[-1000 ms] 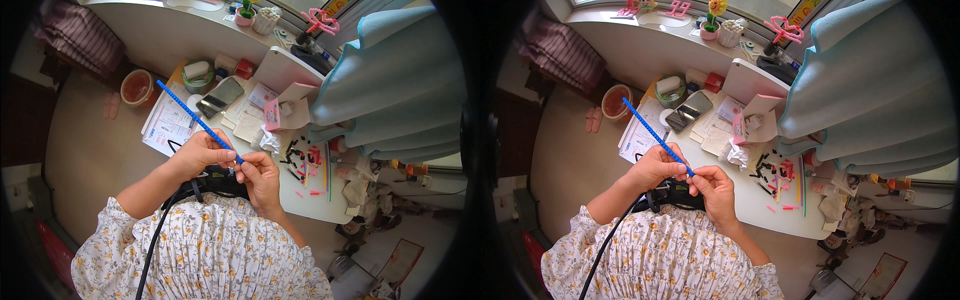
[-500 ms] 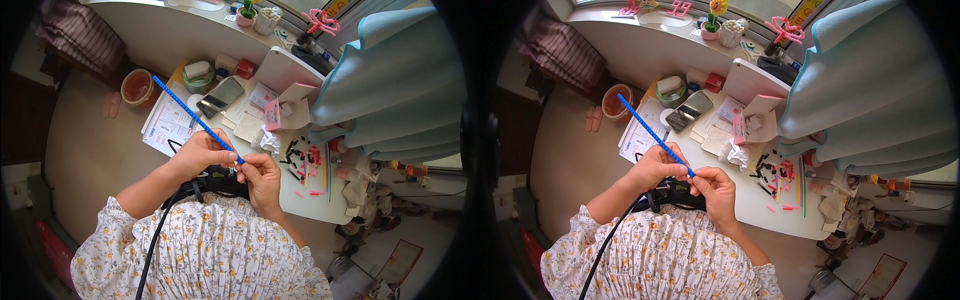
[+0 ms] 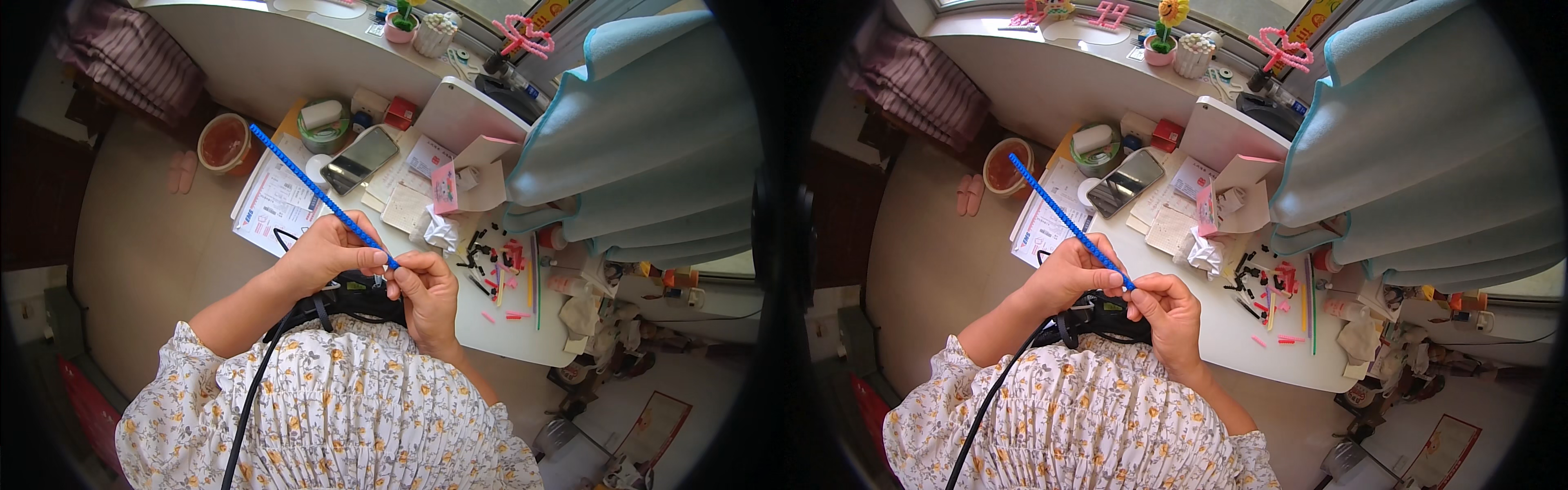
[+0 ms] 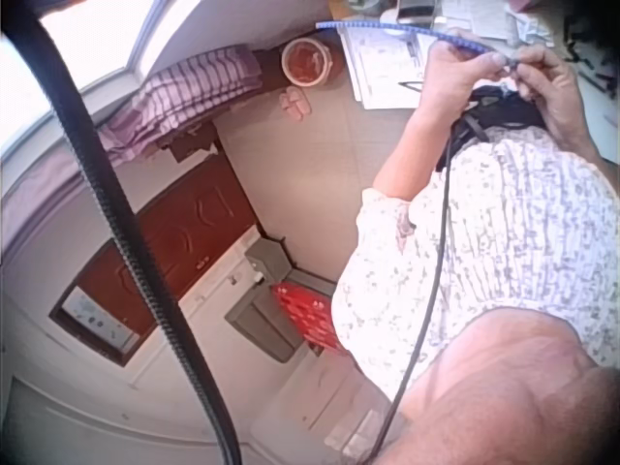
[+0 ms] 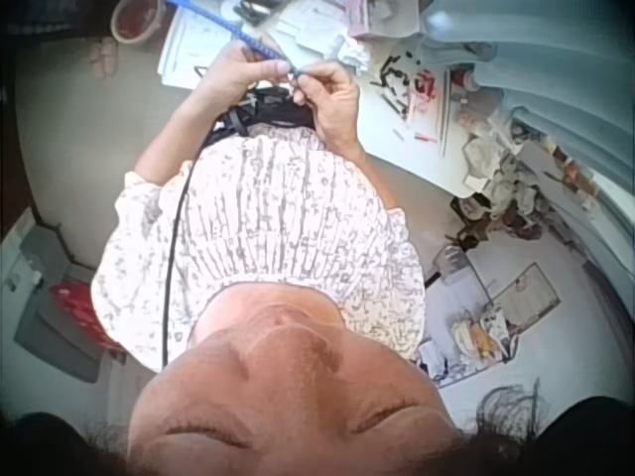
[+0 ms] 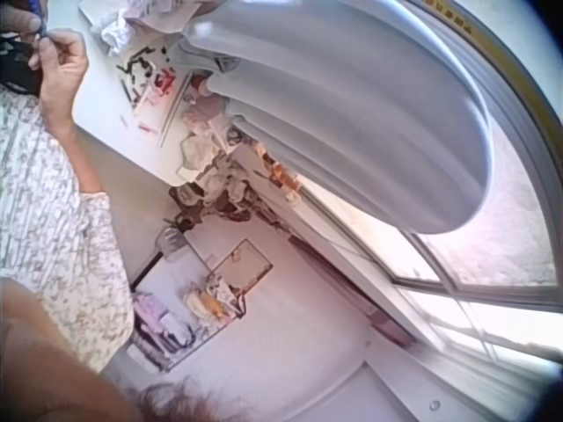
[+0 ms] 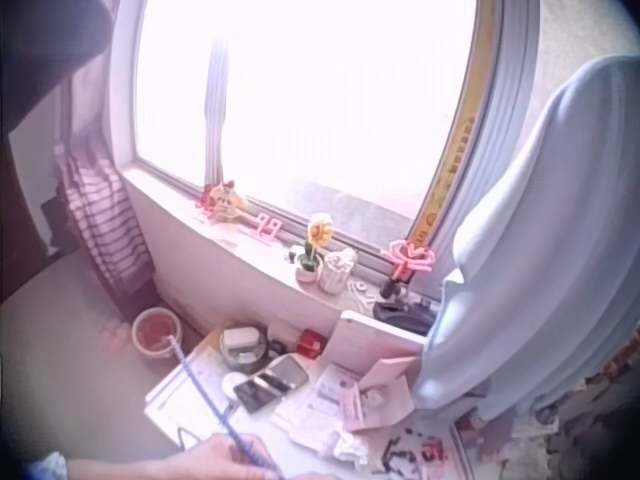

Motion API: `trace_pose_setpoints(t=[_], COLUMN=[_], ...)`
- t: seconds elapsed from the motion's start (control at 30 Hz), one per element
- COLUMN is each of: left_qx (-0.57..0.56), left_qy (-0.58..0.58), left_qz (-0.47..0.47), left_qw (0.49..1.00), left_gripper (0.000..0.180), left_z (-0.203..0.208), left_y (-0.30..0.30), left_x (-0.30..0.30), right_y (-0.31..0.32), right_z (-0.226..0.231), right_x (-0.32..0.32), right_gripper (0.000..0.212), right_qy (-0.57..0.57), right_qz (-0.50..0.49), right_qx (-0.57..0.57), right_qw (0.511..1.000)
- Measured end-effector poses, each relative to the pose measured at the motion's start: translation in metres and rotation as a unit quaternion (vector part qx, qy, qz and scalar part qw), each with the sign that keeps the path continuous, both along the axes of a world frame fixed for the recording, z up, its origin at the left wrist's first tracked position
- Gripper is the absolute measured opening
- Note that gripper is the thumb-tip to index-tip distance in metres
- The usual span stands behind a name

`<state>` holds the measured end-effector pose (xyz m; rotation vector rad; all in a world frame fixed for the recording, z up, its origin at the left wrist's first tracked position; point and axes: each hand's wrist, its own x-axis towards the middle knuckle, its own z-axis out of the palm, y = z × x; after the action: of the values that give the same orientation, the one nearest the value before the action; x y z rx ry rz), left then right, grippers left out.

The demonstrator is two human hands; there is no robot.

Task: The person assembles plastic tubes by attaching small plastic connectors to them. They pick up a blue tube and a pink tube, then press small black and pink pieces onto the ends by hand.

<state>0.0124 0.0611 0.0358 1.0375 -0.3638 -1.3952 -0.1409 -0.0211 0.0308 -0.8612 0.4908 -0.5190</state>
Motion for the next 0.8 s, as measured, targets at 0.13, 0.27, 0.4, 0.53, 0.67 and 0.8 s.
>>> trace_pose_setpoints(t=[0.13, 0.27, 0.4, 0.53, 0.67, 0.8], left_qx=[0.005, 0.003, -0.002, -0.001, 0.002, 0.001], left_qy=[-0.009, -0.019, -0.007, 0.01, -0.003, -0.006], left_qz=[0.003, 0.006, 0.002, -0.002, 0.001, 0.0], left_qw=[1.0, 1.0, 1.0, 1.0, 1.0, 1.0], left_gripper=[0.021, 0.022, 0.022, 0.021, 0.02, 0.02], left_z=[0.0015, 0.0031, 0.0029, -0.0009, 0.001, 0.0005], left_y=[0.0, 0.0002, 0.0001, 0.0001, -0.0006, -0.0003], left_x=[-0.0003, -0.0008, -0.0013, -0.0011, -0.0019, -0.0018], right_y=[0.0002, 0.002, 0.003, 0.0021, 0.0017, 0.0014], right_z=[-0.0015, -0.0027, -0.0016, -0.0026, -0.0024, -0.0023], right_x=[-0.0001, 0.0004, -0.0007, -0.0006, -0.001, -0.0009], right_gripper=[0.008, 0.008, 0.007, 0.007, 0.008, 0.007], right_qy=[0.001, 0.01, 0.015, -0.006, -0.004, 0.003], right_qz=[-0.003, -0.013, -0.021, -0.019, -0.017, -0.012], right_qx=[-0.013, -0.039, -0.051, -0.044, -0.05, -0.052], right_qw=[1.0, 0.999, 0.998, 0.999, 0.999, 0.999])
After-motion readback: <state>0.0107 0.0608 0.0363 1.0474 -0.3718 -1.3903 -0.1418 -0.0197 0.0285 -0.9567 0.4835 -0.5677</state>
